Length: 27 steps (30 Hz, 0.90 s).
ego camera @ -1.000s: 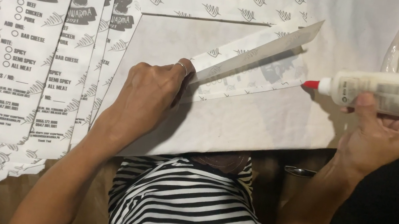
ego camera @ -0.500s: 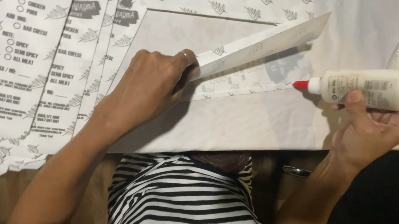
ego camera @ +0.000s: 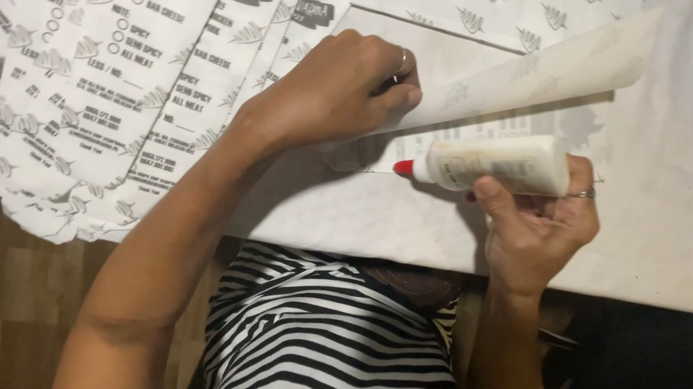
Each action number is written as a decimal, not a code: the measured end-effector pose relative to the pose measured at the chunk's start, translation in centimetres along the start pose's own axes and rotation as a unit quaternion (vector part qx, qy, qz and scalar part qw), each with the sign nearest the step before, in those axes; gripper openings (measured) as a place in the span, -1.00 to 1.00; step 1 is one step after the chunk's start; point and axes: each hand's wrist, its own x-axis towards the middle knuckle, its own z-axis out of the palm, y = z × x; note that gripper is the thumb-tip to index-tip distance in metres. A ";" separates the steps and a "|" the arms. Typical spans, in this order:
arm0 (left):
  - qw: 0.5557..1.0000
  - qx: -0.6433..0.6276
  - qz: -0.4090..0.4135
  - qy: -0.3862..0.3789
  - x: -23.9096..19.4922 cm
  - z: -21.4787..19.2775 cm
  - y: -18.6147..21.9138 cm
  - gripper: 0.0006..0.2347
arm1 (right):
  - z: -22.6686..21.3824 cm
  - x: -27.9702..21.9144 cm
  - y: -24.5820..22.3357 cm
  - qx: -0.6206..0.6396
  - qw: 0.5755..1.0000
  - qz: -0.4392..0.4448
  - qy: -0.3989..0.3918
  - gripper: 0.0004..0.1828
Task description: Applying glue to the edges of printed paper sheets and folding them to manually assemble paper bags.
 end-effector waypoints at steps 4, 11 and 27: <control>0.999 -0.025 -0.028 -0.006 0.3 -0.1 -0.3 -0.79 | 2.6 -0.5 0.0 -0.001 1.000 -0.008 -0.022 -0.57; 0.999 -0.019 -0.035 -0.033 -0.8 0.3 1.1 -0.77 | 2.3 -0.7 -0.3 0.115 0.991 0.070 0.022 -0.54; 0.935 0.315 0.141 0.084 -7.0 8.0 3.2 -0.54 | 0.2 -1.9 -5.5 0.268 0.909 0.319 -0.031 -0.16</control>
